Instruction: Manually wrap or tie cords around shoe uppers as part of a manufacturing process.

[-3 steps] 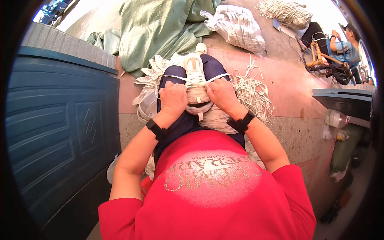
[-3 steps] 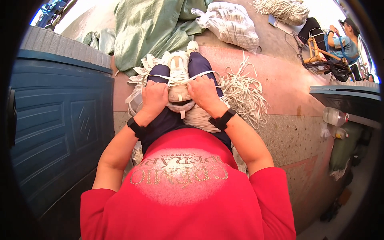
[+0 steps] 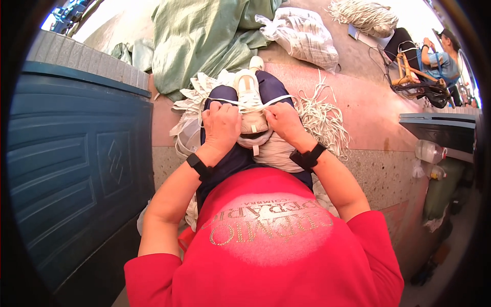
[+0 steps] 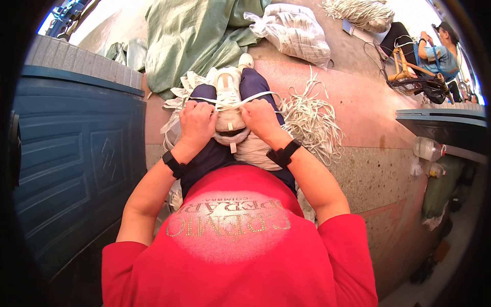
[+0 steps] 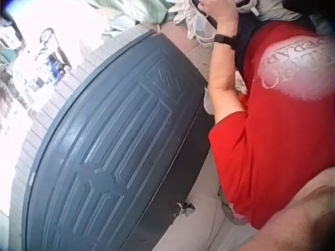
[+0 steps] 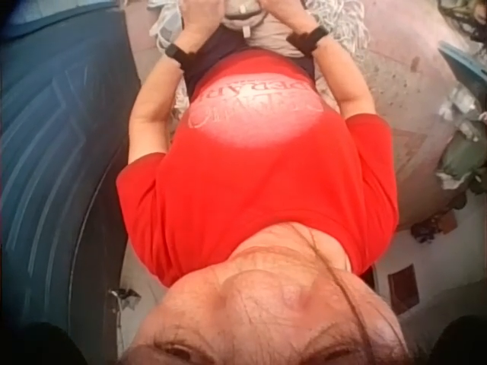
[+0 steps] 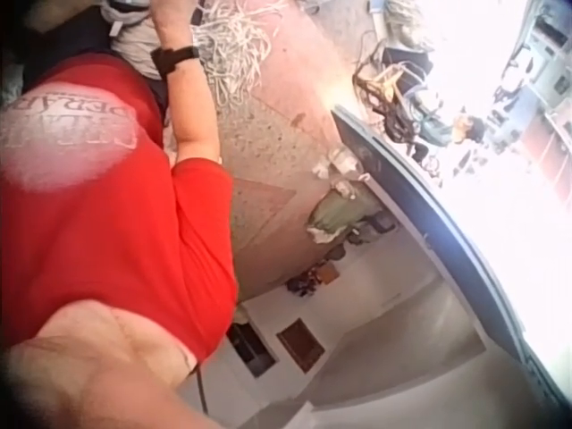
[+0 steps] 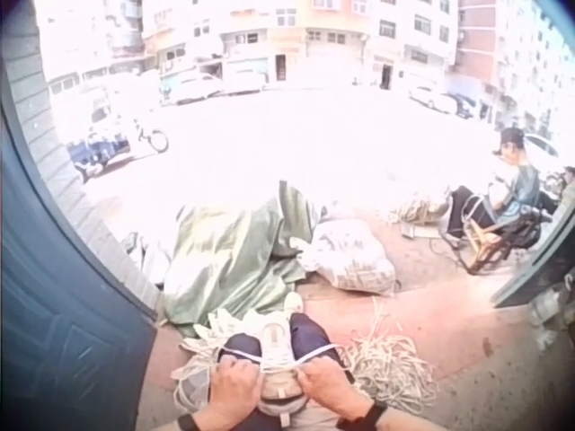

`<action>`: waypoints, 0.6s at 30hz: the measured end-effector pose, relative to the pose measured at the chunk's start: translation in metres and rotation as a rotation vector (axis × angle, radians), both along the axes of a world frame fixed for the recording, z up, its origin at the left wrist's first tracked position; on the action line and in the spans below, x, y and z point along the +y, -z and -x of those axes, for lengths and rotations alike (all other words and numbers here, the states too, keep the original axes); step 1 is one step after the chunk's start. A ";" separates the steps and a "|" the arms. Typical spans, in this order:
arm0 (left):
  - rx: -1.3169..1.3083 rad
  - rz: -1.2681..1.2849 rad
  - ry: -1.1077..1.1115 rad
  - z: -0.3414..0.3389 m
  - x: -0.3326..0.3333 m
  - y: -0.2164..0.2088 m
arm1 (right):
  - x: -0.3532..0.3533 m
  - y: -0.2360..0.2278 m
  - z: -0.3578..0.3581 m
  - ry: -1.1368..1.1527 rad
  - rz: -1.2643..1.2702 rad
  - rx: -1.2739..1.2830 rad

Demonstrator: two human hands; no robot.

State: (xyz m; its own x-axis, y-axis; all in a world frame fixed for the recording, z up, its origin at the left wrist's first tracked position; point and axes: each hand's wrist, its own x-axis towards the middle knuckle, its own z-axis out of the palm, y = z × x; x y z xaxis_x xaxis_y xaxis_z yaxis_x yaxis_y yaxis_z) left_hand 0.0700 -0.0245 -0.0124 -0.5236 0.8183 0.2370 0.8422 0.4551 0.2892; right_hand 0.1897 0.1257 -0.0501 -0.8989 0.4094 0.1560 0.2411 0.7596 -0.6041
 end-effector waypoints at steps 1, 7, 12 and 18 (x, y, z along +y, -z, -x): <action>0.096 -0.139 0.037 -0.002 0.005 -0.004 | 0.001 0.002 -0.001 0.006 -0.002 0.001; -0.024 0.169 0.139 0.004 0.035 0.005 | 0.003 -0.006 -0.002 -0.058 0.109 0.122; 0.086 -0.044 0.180 0.023 0.029 0.004 | 0.003 -0.022 -0.001 -0.294 -0.592 -0.019; -0.968 -0.025 0.106 0.040 0.053 0.000 | 0.003 -0.050 0.021 -0.148 -0.276 0.516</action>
